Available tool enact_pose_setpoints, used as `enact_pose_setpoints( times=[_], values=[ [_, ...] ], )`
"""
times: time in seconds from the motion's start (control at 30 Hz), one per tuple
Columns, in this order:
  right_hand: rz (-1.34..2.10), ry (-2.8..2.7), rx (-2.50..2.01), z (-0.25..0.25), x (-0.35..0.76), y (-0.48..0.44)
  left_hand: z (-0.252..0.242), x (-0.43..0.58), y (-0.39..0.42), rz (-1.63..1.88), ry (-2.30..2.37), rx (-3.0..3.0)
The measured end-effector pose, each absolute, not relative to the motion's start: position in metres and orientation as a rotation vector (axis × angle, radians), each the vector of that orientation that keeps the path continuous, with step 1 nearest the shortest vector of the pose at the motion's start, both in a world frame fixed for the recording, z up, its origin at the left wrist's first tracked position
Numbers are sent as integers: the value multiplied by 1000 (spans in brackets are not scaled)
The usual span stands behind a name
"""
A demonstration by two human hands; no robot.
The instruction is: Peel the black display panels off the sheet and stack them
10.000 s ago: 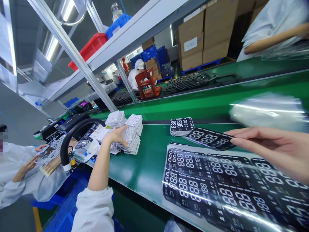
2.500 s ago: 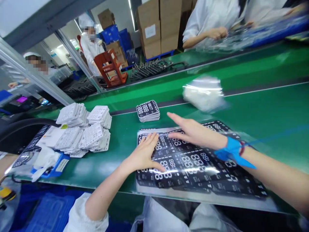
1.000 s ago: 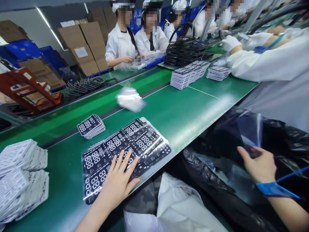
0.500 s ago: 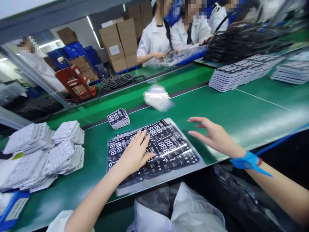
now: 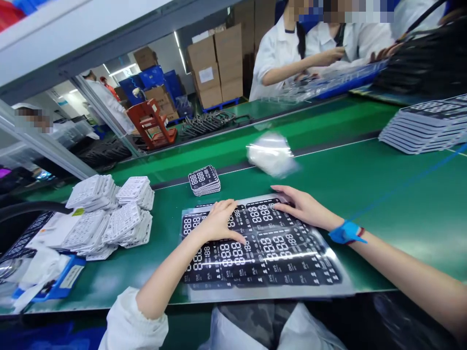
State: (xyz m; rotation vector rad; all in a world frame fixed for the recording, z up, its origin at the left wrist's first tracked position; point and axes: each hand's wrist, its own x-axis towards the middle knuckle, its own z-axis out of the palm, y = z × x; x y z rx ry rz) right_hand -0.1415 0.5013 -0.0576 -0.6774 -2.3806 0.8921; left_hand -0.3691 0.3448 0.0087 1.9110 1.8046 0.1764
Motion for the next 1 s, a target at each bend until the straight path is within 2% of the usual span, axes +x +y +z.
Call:
enact_pose_setpoints(
  times=[0.23,0.43,0.8,0.93,1.0],
  values=[
    [667,-2348,-736,-60,-147,498,5,-354,352,143,1794,1926],
    [802,-2429,-538,-54,-153,508,2,-356,359,208,1937,1751],
    [928,-2525,-495,-41,-176,530,8,-358,357,214,1995,1703],
    [820,-2402,-430,-15,-174,516,4,-359,356,218,1972,1699],
    [875,-2325,-372,8,-168,505,1,-357,353,240,1974,1702]
  ],
)
